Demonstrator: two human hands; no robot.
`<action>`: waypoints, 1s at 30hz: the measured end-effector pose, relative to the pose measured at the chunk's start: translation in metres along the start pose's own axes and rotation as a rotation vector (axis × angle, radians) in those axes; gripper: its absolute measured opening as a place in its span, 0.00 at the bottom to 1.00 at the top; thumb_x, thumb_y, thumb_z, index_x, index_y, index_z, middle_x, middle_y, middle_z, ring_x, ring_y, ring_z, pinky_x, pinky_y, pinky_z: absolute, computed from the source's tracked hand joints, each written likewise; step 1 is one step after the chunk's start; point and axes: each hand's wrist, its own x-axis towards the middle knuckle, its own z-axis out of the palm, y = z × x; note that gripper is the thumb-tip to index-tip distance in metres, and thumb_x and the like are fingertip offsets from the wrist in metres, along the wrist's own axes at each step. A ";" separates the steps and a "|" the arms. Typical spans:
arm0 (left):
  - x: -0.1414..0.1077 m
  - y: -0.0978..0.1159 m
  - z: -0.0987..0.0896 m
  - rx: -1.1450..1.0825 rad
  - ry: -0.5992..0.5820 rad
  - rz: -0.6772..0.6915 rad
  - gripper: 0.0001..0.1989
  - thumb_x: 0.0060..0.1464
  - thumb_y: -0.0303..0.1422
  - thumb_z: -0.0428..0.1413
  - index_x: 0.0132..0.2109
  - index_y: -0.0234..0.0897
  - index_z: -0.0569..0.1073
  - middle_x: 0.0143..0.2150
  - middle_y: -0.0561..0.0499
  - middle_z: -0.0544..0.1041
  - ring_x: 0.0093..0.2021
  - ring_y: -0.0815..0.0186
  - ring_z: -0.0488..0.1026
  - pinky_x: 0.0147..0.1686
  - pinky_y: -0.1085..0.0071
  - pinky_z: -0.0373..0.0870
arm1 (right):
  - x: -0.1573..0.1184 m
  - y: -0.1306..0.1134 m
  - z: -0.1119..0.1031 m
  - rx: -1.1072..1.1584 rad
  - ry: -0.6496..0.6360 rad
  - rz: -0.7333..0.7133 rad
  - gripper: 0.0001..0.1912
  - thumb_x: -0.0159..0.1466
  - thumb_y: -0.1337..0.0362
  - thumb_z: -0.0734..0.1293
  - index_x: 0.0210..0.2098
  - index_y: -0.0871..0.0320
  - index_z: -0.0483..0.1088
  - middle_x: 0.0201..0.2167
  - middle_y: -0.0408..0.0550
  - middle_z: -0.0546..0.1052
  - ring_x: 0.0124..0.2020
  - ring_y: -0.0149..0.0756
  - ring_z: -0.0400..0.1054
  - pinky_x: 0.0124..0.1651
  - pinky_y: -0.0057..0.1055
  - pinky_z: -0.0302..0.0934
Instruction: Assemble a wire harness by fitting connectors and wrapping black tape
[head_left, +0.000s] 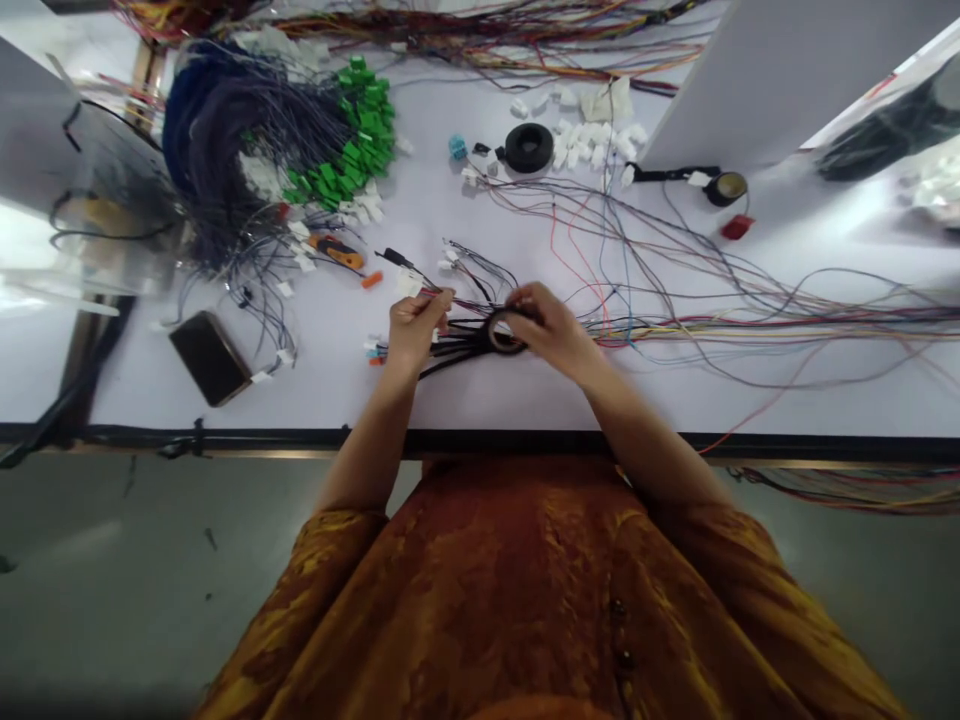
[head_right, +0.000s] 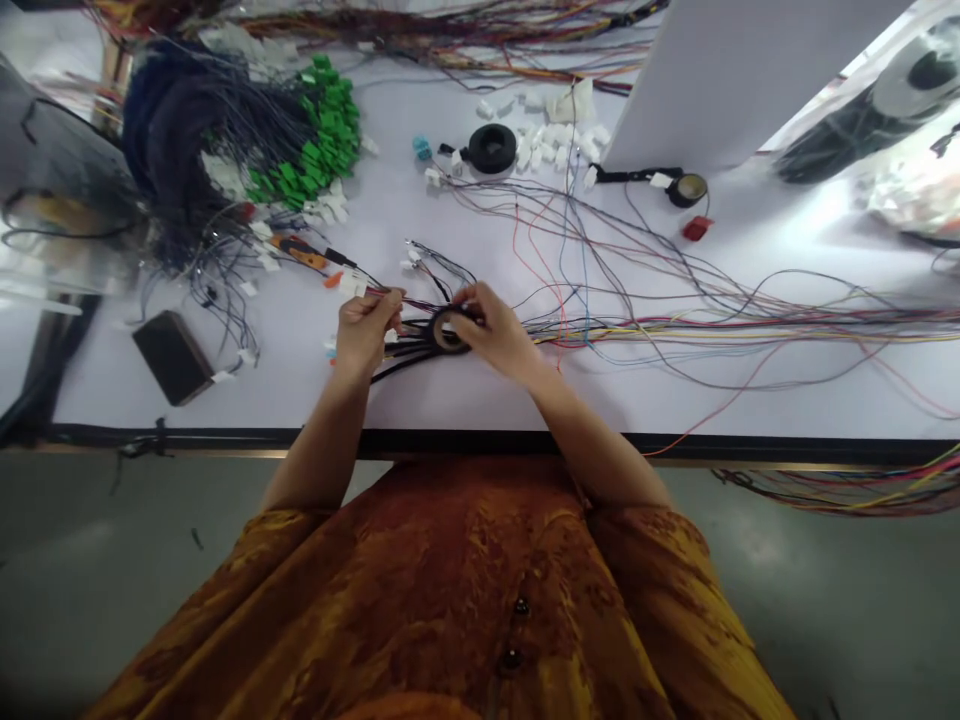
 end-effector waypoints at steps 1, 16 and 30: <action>0.001 0.000 0.000 0.021 -0.001 -0.002 0.16 0.47 0.43 0.67 0.24 0.35 0.75 0.20 0.56 0.70 0.20 0.76 0.64 0.20 0.79 0.64 | 0.015 -0.004 0.000 0.092 0.025 -0.004 0.07 0.63 0.65 0.64 0.42 0.55 0.66 0.26 0.37 0.67 0.24 0.27 0.59 0.28 0.25 0.54; 0.009 0.007 0.002 0.068 -0.034 0.020 0.14 0.49 0.44 0.66 0.29 0.36 0.80 0.18 0.55 0.73 0.16 0.76 0.63 0.16 0.79 0.57 | 0.063 -0.013 0.015 0.245 -0.043 0.124 0.03 0.67 0.64 0.65 0.38 0.57 0.67 0.20 0.36 0.65 0.17 0.24 0.53 0.19 0.23 0.50; -0.036 0.035 0.014 0.411 -0.146 0.333 0.09 0.55 0.40 0.64 0.37 0.38 0.81 0.40 0.47 0.84 0.45 0.59 0.81 0.45 0.66 0.78 | 0.050 -0.002 0.020 0.264 -0.001 0.184 0.10 0.65 0.60 0.70 0.38 0.55 0.64 0.22 0.36 0.66 0.18 0.25 0.56 0.20 0.25 0.52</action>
